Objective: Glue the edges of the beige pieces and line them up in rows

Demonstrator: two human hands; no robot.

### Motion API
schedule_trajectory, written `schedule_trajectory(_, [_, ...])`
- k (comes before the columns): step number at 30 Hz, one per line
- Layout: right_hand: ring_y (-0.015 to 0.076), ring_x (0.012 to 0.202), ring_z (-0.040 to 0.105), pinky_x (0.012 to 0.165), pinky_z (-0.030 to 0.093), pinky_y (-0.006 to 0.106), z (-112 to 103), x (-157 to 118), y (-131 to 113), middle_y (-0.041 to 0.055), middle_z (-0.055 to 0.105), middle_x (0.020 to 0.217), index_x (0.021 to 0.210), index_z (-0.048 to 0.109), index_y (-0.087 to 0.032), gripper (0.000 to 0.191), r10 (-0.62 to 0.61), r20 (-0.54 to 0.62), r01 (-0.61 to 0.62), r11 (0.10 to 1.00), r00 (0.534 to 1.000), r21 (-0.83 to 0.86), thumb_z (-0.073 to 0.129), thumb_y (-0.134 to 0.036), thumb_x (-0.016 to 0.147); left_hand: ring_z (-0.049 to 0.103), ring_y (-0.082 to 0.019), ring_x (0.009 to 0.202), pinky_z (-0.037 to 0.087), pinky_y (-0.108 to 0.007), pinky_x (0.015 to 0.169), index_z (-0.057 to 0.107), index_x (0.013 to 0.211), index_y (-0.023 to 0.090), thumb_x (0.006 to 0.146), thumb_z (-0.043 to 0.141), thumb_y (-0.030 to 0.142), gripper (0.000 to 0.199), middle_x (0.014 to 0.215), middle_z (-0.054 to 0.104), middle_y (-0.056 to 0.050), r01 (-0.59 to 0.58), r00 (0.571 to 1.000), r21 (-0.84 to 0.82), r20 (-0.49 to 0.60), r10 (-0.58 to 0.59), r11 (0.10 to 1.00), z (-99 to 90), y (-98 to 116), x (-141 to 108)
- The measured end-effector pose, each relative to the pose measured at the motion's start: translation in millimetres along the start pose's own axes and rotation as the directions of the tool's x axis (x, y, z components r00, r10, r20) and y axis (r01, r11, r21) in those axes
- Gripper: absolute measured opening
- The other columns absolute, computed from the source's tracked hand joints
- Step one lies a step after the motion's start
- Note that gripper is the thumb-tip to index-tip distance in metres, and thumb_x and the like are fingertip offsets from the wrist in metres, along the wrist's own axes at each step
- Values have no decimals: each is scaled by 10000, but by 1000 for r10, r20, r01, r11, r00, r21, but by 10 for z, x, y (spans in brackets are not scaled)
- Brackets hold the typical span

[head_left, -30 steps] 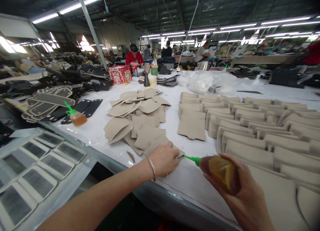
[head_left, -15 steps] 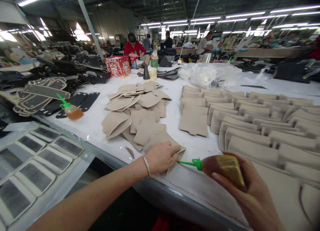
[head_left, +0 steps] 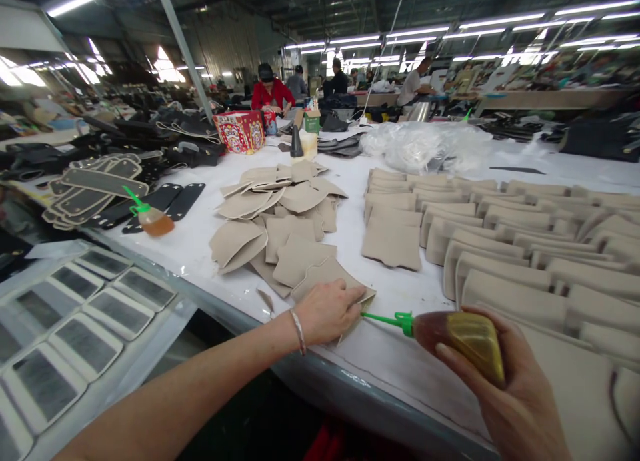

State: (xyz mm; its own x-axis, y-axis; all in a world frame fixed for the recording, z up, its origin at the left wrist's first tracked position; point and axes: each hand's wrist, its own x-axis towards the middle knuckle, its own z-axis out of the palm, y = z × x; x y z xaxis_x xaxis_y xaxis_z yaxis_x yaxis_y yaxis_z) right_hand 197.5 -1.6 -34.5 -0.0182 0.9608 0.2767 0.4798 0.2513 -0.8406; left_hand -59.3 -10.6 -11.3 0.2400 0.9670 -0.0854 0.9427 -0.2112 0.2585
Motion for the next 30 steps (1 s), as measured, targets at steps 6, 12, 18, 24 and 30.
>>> schedule_trajectory(6, [286,914,608,806,516,391,33,-88,25,28,609,1079,1187,559,-282,616,19,9,-19,999,1000,-30,731,-645,720,657,-239,869,507,-342,784,538,1366,273,997,343,341,422,1012,642,-67,-8,1000,-2,-5,8,1000,23,-8,10])
schedule_trajectory(12, [238,839,643,721,537,300,23,-160,26,6,645,1031,1205,569,-296,582,66,146,-71,997,987,33,723,-626,751,657,-241,860,509,-351,789,530,1371,268,986,356,331,427,999,641,-66,-3,1000,-15,2,3,1000,3,-3,-1])
schedule_trajectory(18, [294,878,609,800,515,405,62,-176,-125,31,622,1043,1158,570,-274,650,78,17,-77,997,997,-32,714,-694,684,660,-246,883,511,-351,793,528,1375,264,988,341,325,435,1013,645,-64,2,1000,-24,-1,-2,1000,5,-3,-12])
schedule_trajectory(24, [269,853,628,780,512,363,82,-311,-170,22,638,1042,1196,566,-282,626,144,92,-146,989,985,21,697,-673,725,655,-231,910,504,-339,818,516,1379,266,990,343,333,431,1066,645,-57,32,999,-40,-13,-32,999,18,1,-10])
schedule_trajectory(30, [280,916,605,861,491,379,113,-348,-235,20,615,1078,1195,551,-284,636,192,76,-195,980,978,41,693,-680,719,653,-223,898,498,-337,819,499,1381,263,994,342,319,421,1055,639,-57,54,999,-37,3,-54,998,8,27,-22])
